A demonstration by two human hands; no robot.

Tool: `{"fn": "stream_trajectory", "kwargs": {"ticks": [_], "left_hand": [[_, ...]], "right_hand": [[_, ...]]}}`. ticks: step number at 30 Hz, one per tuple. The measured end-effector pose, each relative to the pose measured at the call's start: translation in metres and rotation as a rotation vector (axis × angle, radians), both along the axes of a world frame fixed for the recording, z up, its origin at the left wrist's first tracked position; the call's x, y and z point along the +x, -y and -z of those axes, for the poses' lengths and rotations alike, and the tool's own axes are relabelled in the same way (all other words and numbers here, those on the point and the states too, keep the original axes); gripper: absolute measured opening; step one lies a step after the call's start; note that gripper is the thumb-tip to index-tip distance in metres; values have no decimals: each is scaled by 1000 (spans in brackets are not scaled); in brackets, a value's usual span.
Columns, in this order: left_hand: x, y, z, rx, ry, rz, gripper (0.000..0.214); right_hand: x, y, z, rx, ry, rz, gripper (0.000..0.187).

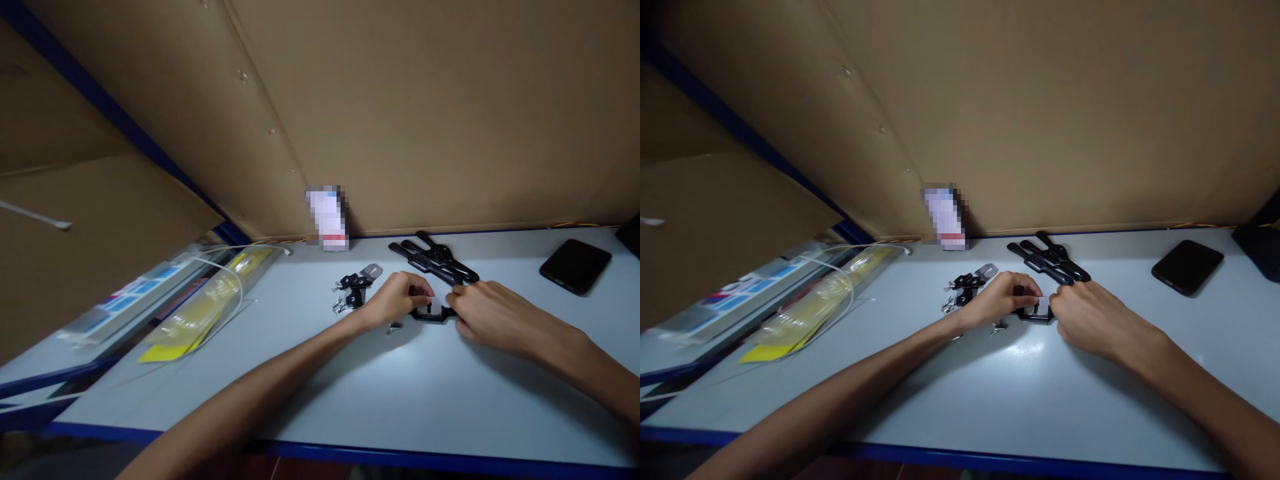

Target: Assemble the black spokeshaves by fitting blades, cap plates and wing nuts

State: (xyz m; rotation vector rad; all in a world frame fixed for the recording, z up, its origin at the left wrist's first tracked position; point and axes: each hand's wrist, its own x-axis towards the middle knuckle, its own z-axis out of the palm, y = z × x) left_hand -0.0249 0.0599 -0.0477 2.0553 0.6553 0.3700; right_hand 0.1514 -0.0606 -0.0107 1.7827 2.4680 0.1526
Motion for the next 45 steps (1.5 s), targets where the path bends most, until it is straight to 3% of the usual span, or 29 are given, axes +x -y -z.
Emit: {"fn": "stream_trajectory", "kwargs": {"ticks": [8,22,27,30,37,45], "left_hand": [[-4,3,0,43,-10,-15,10],[-2,4,2,58,-18,-27,11],[-2,9,4,131,-28,-21,12],[-5,11,-6,214,-30,-28,13],[-41,-27,-46,501,18,-266,25],[-95,-44,-46,609,-75,-210,21]], "right_hand": [[-2,3,0,14,3,-60,24],[-4,2,-2,-33,3,-14,22],[-3,1,1,-4,1,-18,22],[-2,2,1,6,-7,-28,21],[0,-1,-11,141,29,45,22],[2,-2,-4,318,-28,56,29]]}}
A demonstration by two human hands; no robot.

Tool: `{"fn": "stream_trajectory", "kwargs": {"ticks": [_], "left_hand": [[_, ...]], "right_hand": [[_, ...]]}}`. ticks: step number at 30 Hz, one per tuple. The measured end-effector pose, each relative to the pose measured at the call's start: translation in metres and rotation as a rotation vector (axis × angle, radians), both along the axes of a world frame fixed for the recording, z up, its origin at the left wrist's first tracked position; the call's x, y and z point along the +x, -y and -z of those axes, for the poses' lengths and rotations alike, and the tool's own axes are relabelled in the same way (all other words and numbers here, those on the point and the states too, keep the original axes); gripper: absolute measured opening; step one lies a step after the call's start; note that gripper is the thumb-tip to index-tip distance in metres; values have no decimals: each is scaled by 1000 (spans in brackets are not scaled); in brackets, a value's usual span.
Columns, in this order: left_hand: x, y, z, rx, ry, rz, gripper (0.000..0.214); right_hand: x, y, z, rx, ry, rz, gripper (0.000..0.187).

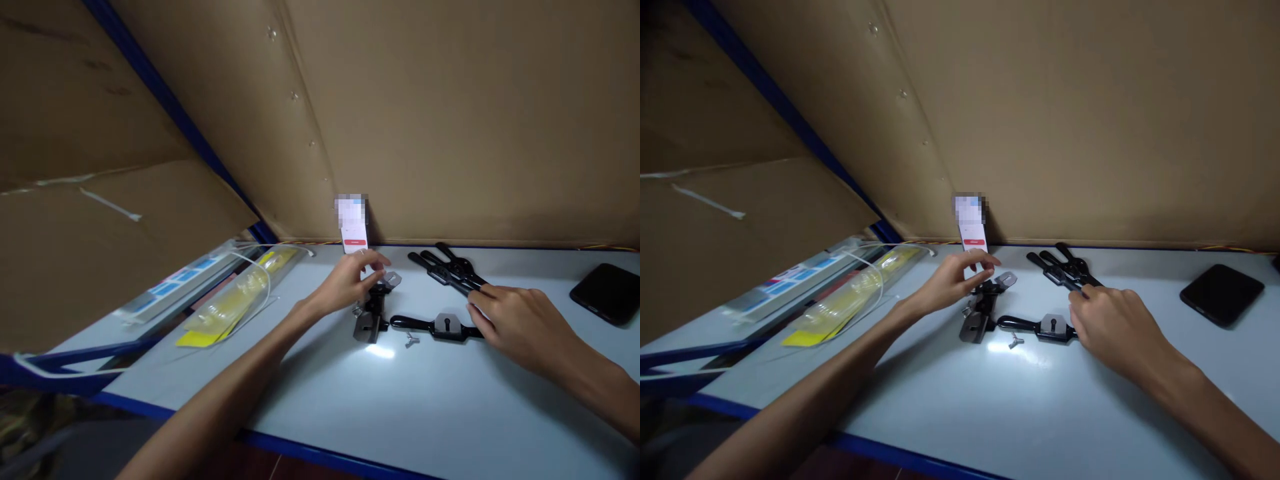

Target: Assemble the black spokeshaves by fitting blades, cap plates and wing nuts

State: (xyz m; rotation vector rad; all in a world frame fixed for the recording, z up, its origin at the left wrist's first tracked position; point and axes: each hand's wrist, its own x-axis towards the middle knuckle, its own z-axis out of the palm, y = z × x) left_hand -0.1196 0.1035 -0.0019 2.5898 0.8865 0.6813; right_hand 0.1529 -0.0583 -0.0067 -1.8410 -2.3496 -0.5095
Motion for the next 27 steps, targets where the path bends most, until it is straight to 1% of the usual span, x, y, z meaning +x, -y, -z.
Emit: {"fn": "stream_trajectory", "kwargs": {"ticks": [4,8,12,15,17,20,22,24,25,27], "left_hand": [[-14,-7,-2,53,-117,34,17],[-13,-8,6,91,-269,73,13],[-7,-2,19,139,-342,7,20],[-3,1,26,185,-349,-38,17],[-1,1,29,217,-342,-38,17],[-1,-1,28,273,-311,-34,26],[-1,0,25,317,-265,-50,28],[-1,6,21,356,-207,-69,28],[0,12,19,368,-182,-72,27],[2,28,16,395,-140,-29,27]], "right_hand": [[3,1,10,92,-42,-34,30],[4,3,15,174,-51,-82,34],[1,5,15,183,-39,-112,39],[-1,5,15,174,-52,-119,39],[-1,4,16,151,-60,-104,38],[1,2,15,129,-112,-65,35],[2,0,12,121,-198,-53,34],[-2,0,9,90,-361,-47,32],[-5,1,7,47,-476,-37,33],[-16,4,3,-116,-757,-13,38]]}}
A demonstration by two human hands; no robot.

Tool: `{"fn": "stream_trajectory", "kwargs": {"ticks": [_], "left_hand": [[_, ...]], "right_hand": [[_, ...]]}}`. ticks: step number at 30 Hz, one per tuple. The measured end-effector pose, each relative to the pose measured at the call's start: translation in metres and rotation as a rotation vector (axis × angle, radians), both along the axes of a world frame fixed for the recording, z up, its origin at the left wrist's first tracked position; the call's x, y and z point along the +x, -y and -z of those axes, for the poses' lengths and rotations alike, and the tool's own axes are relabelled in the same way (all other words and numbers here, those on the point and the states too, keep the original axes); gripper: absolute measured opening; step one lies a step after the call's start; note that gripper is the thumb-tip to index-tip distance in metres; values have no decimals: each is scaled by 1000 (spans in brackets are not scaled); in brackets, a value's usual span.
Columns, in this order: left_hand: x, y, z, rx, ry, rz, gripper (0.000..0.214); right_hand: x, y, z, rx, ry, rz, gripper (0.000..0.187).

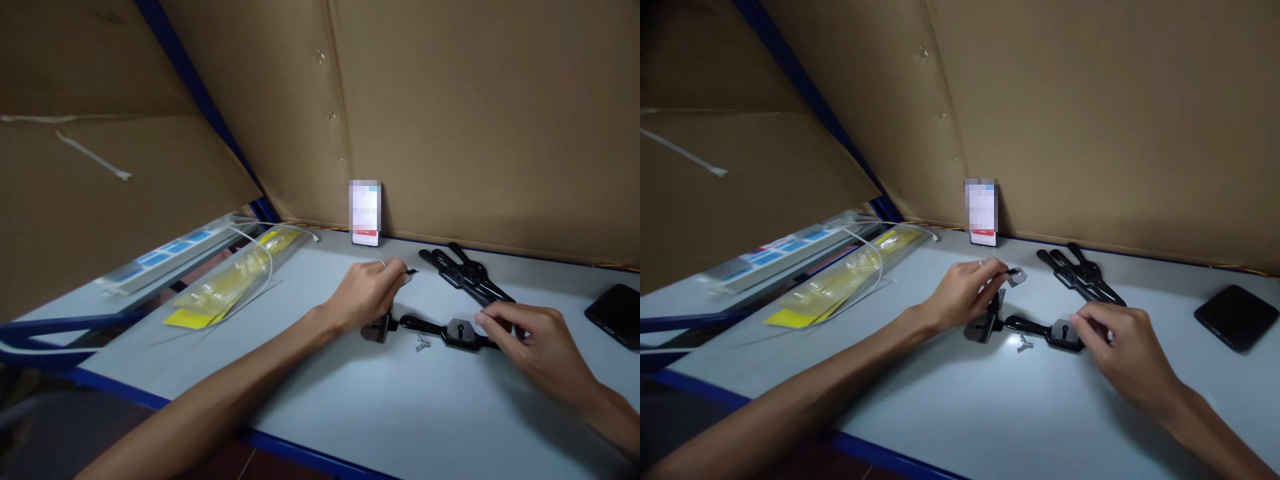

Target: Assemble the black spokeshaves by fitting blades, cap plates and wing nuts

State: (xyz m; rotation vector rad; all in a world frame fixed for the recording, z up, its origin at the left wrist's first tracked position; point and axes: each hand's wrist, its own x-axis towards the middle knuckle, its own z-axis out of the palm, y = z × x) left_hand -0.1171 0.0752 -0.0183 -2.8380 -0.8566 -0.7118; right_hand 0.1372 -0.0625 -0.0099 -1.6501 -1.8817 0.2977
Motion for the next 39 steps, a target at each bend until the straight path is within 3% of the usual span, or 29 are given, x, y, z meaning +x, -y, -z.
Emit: {"fn": "stream_trajectory", "kwargs": {"ticks": [1,3,6,9,12,14,19,22,30,39], "left_hand": [[2,10,-1,15,0,64,25],[7,31,-3,145,33,317,31],[15,56,-7,379,89,533,21],[20,64,-10,457,124,556,14],[20,61,-7,418,104,500,20],[20,56,-2,336,119,446,25],[18,41,13,81,163,331,24],[18,32,18,30,175,317,22],[16,28,16,13,152,371,24],[14,27,6,-104,-183,487,28]], "right_hand": [[-6,2,-2,-105,-152,-28,42],[-19,6,-4,-295,-424,-103,48],[-32,8,-6,-468,-635,-180,45],[-32,6,-9,-566,-697,-204,43],[-24,2,-11,-622,-720,-205,38],[-17,-2,-12,-568,-652,-189,32],[3,-13,-3,-126,-79,-70,21],[11,-16,4,-129,48,-101,19],[10,-14,15,-135,47,-154,15],[11,-14,12,10,156,6,17]]}}
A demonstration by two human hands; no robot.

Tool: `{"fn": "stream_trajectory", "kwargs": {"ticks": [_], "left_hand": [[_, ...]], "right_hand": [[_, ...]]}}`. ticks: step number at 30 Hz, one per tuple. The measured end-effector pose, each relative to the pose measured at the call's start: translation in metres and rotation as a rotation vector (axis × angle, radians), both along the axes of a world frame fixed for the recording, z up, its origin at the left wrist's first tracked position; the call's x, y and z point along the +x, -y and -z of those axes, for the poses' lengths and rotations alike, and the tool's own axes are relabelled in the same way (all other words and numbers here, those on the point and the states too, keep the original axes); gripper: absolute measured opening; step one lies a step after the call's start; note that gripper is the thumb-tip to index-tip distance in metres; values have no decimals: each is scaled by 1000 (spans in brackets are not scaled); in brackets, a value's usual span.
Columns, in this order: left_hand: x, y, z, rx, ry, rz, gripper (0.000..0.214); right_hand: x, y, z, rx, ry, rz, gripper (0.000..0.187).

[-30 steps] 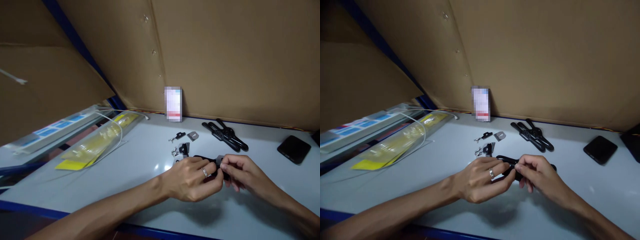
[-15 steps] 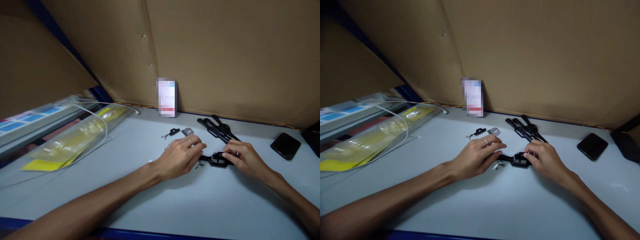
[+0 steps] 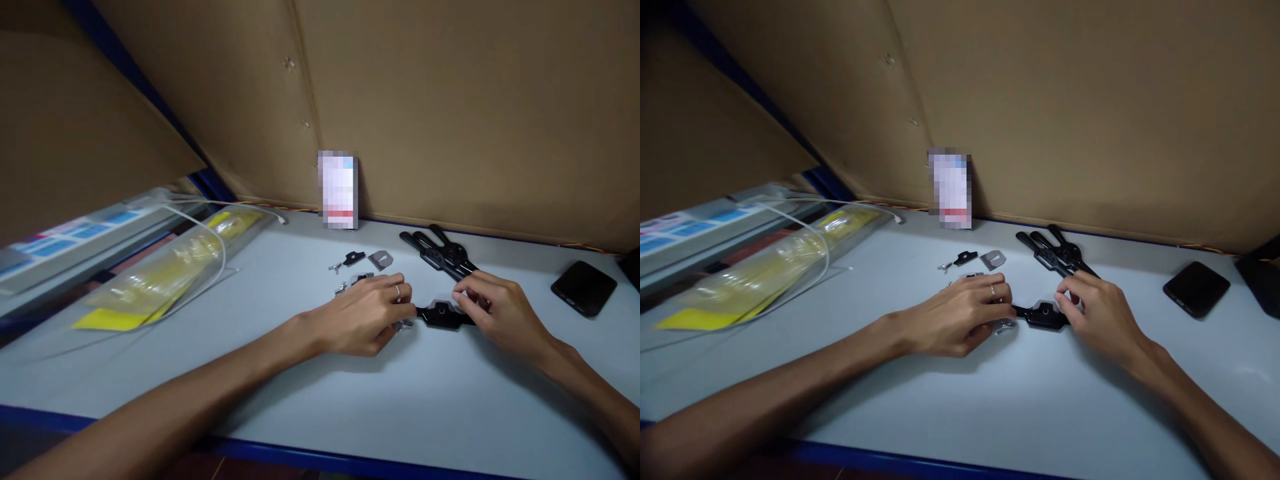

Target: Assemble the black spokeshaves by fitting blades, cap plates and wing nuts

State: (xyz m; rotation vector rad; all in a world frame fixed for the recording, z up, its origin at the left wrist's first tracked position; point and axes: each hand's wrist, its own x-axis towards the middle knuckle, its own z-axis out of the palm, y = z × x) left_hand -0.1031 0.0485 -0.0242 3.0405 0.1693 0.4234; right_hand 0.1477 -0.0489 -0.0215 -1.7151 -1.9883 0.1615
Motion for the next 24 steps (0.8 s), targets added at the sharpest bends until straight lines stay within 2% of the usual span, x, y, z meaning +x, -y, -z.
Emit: {"fn": "stream_trajectory", "kwargs": {"ticks": [6,12,19,24], "left_hand": [[-3,2,-9,126,-97,-11,8],[-2,3,-9,224,-88,2,18],[4,10,-4,279,-106,-10,17],[8,15,3,201,-25,-40,18]], "right_hand": [[-1,3,1,83,103,8,20],[2,3,1,142,148,-10,20],[-3,6,1,258,200,-96,22],[-29,22,2,358,260,-270,20]]}}
